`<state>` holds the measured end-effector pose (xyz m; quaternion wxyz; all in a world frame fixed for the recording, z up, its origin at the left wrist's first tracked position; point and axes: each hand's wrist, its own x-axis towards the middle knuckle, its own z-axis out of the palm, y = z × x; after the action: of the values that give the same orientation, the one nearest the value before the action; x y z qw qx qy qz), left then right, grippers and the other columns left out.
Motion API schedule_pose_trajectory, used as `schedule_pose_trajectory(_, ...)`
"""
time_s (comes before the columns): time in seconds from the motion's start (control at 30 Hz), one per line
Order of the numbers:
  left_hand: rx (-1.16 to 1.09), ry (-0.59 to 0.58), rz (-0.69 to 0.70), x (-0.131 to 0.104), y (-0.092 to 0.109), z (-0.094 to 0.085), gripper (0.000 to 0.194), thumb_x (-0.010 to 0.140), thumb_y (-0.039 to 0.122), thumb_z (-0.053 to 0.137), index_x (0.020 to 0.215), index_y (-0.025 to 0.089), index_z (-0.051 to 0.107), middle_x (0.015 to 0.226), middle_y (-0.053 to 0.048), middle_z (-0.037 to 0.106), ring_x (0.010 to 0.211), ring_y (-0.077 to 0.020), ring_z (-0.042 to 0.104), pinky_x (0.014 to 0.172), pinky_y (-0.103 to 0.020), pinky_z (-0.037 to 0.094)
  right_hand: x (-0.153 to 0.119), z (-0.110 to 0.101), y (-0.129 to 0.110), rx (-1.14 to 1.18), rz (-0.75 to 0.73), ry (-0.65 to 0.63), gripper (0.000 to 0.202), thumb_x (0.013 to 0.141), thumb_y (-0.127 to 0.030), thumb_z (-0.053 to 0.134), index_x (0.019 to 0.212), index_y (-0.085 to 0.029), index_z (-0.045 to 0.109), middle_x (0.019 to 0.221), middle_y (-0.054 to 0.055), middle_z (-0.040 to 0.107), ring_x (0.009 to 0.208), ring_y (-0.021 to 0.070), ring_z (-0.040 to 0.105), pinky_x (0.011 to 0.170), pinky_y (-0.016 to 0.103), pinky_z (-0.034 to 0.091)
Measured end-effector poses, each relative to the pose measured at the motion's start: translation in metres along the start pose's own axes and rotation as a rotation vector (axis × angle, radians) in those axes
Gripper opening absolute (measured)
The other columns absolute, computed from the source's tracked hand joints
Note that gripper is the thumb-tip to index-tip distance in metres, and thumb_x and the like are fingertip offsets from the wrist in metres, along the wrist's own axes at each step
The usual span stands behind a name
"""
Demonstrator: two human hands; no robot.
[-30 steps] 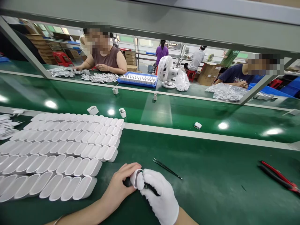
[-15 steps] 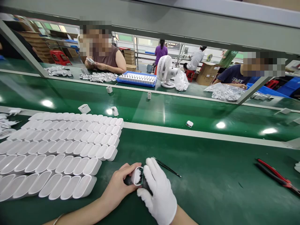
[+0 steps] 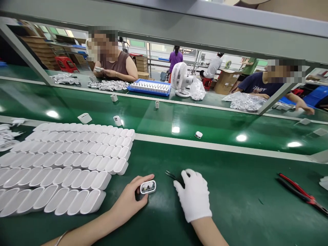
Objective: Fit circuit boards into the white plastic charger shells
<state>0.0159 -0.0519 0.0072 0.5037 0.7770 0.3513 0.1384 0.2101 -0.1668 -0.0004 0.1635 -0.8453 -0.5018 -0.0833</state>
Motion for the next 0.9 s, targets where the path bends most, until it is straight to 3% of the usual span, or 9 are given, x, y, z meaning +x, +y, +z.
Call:
schedule_pose_trajectory(0.07,-0.037,-0.007,-0.002,0.001,0.0,0.0,0.044,0.074,0.012,0.055,0.115,0.028,0.061,0.102,-0.003,0.059,0.083,-0.0177,0.057,0.074,-0.029,0.045,0.003,0.003,0.01,0.041,0.02,-0.085,0.014,0.086,-0.031,0.053,0.089,-0.025,0.066,0.096,0.005,0.065,0.081,0.0262,0.06,0.059,0.036,0.048)
schedule_pose_trajectory(0.13,-0.07,-0.023,-0.008,0.001,-0.001,-0.001,0.036,0.075,0.016,0.058,0.108,0.028,0.065,0.103,-0.002,0.06,0.088,-0.0185,0.057,0.074,-0.028,0.045,0.002,0.004,0.01,0.179,-0.04,-0.065,0.018,0.091,-0.025,0.045,0.091,-0.024,0.063,0.091,0.004,0.065,0.075,0.0201,0.06,0.058,0.03,0.045)
schedule_pose_trajectory(0.2,-0.087,-0.034,-0.018,0.001,-0.001,-0.001,0.033,0.076,0.018,0.06,0.106,0.029,0.066,0.103,-0.001,0.061,0.09,-0.0189,0.057,0.074,-0.028,0.044,-0.001,0.001,0.002,0.279,-0.204,-0.015,0.023,0.091,-0.016,0.038,0.093,-0.023,0.06,0.087,0.003,0.064,0.072,0.0159,0.058,0.062,0.027,0.041)
schedule_pose_trajectory(0.3,-0.09,-0.041,-0.018,0.002,0.0,-0.001,0.033,0.075,0.017,0.061,0.105,0.03,0.066,0.102,-0.001,0.061,0.089,-0.0189,0.058,0.074,-0.028,0.044,-0.004,-0.01,-0.016,0.176,-0.403,0.058,0.034,0.08,0.0,0.035,0.085,-0.024,0.058,0.071,-0.002,0.061,0.059,0.0125,0.049,0.064,0.03,0.029)
schedule_pose_trajectory(0.4,-0.087,-0.039,-0.013,0.002,0.001,-0.002,0.034,0.074,0.017,0.061,0.105,0.029,0.067,0.102,-0.001,0.062,0.088,-0.0188,0.057,0.074,-0.028,0.045,-0.004,-0.021,-0.025,0.021,-0.381,0.125,0.033,0.068,0.005,0.038,0.074,-0.022,0.055,0.06,-0.004,0.055,0.052,0.0115,0.039,0.06,0.032,0.018)
schedule_pose_trajectory(0.53,-0.082,-0.037,-0.021,0.003,0.002,-0.003,0.035,0.074,0.017,0.06,0.107,0.028,0.066,0.102,-0.002,0.061,0.088,-0.0189,0.057,0.074,-0.028,0.045,-0.001,-0.026,-0.025,-0.008,-0.333,0.142,0.032,0.062,0.006,0.04,0.072,-0.021,0.054,0.059,-0.003,0.055,0.053,0.0113,0.038,0.06,0.032,0.016)
schedule_pose_trajectory(0.9,-0.061,-0.087,0.001,0.004,0.002,-0.004,0.035,0.074,0.014,0.059,0.104,0.029,0.067,0.098,-0.001,0.061,0.085,-0.0185,0.056,0.07,-0.027,0.044,0.001,-0.024,-0.035,-0.02,-0.403,0.159,0.038,0.067,0.008,0.041,0.082,-0.023,0.057,0.066,-0.003,0.06,0.055,0.0114,0.04,0.06,0.033,0.016)
